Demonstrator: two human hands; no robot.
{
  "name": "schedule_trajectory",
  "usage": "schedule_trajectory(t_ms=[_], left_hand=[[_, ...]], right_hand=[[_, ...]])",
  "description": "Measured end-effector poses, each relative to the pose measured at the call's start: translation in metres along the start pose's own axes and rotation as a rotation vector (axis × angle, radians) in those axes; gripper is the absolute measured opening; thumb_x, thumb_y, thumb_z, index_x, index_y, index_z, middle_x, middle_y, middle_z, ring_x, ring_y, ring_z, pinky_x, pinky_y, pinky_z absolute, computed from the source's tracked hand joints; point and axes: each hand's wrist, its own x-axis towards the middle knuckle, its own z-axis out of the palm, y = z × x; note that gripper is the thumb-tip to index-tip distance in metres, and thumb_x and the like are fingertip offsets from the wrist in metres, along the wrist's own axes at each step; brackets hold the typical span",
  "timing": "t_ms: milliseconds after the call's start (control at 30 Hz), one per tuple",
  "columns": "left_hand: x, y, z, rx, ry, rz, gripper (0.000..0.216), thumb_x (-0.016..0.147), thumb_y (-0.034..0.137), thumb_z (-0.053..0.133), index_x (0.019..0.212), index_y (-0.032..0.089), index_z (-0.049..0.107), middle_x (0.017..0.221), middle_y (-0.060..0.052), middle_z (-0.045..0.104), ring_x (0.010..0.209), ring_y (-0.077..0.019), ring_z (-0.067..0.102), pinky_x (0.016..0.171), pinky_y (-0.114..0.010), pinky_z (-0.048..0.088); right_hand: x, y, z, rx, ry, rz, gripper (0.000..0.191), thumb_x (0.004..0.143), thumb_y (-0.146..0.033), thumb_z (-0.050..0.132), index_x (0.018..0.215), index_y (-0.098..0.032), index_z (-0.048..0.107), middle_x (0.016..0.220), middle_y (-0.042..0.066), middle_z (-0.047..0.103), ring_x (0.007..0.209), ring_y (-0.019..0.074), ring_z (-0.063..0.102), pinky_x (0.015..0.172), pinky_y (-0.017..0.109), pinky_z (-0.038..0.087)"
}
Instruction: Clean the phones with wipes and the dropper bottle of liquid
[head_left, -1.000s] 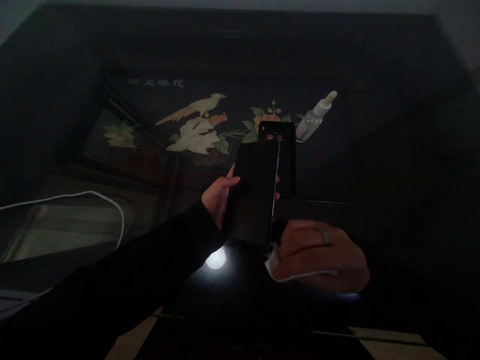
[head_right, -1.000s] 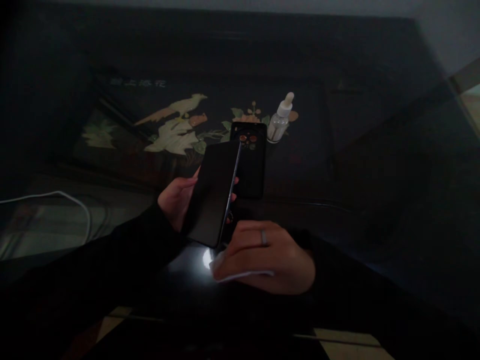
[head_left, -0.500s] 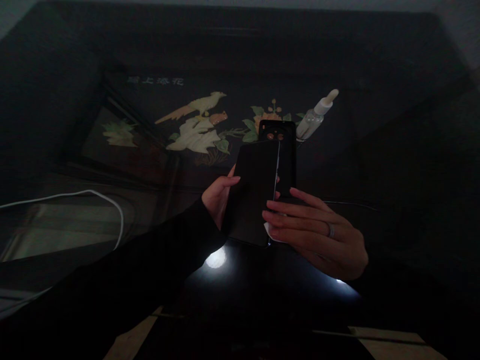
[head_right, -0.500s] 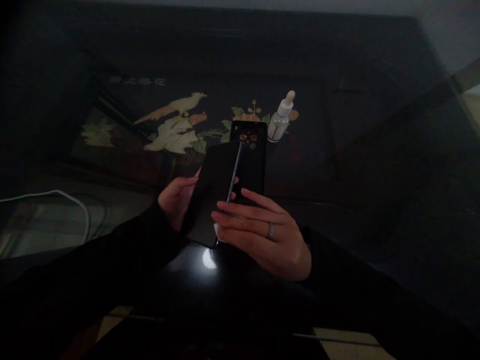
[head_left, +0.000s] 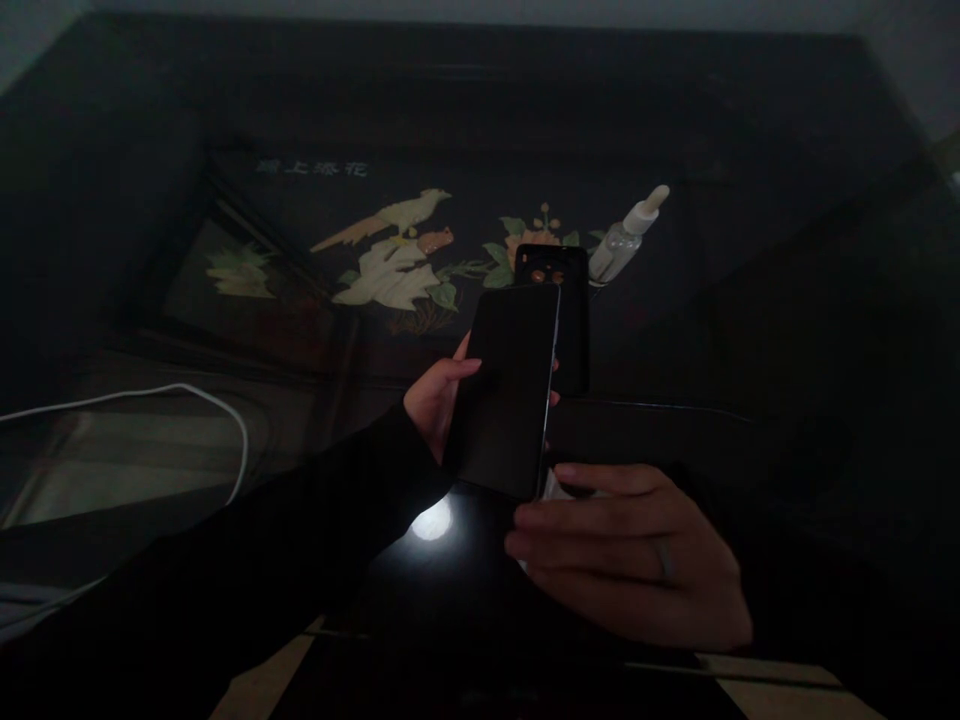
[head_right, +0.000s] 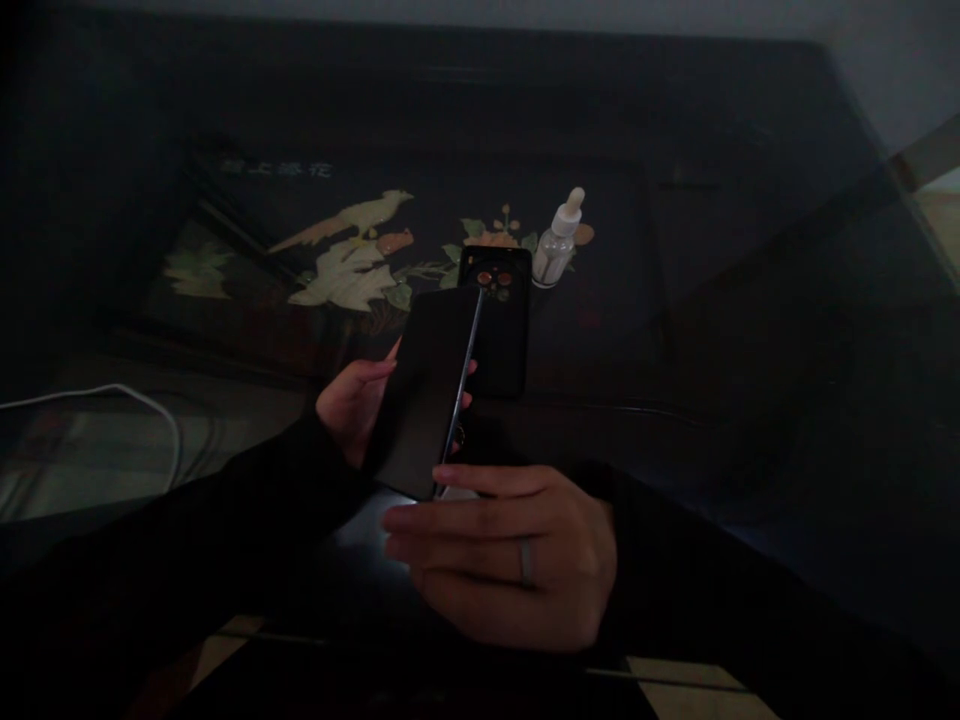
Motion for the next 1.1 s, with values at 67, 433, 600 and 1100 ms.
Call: schedule_trajectory(t_ms=[67,433,600,1100], left_hand=[[0.000,0.000,0.000,0.039,0.010,0.022,0.057,0.078,0.021,0.039,0.134,0.021,0.026,0.103,-0.011,0.064,0.085,-0.0250,0.064,0.068,-0.040,0.051],[0.000,0.000,0.001,0.030,0.032,0.006,0.066,0.073,0.020,0.042,0.135,0.031,0.022,0.106,-0.007,0.063,0.077,-0.0247,0.065,0.071,-0.050,0.049],[-0.001,-0.001,0.003,0.035,0.100,0.006,0.068,0.071,0.020,0.043,0.135,0.031,0.023,0.110,-0.007,0.061,0.081,-0.0257,0.065,0.076,-0.053,0.047],[-0.001,-0.001,0.009,0.132,0.271,0.024,0.075,0.065,0.015,0.049,0.136,0.027,0.024,0.116,-0.007,0.058,0.091,-0.0250,0.061,0.083,-0.047,0.046]], right_hand=[[0.001,0.004,-0.011,0.058,0.026,0.132,0.011,0.080,-0.010,0.057,0.089,-0.012,0.064,0.098,0.005,0.069,0.109,0.0148,0.055,0.094,0.030,0.047],[0.010,0.017,-0.019,0.056,0.265,0.639,0.022,0.078,-0.007,0.058,0.090,-0.024,0.067,0.092,0.002,0.070,0.087,0.0161,0.065,0.075,0.028,0.054],[0.010,0.018,-0.018,0.002,0.207,0.601,0.022,0.077,-0.009,0.060,0.092,-0.025,0.066,0.091,0.001,0.068,0.083,0.0148,0.064,0.074,0.026,0.053],[0.006,0.026,-0.014,0.291,0.241,0.993,0.004,0.075,-0.021,0.065,0.077,-0.021,0.067,0.080,0.001,0.068,0.075,0.0138,0.063,0.067,0.024,0.051]])
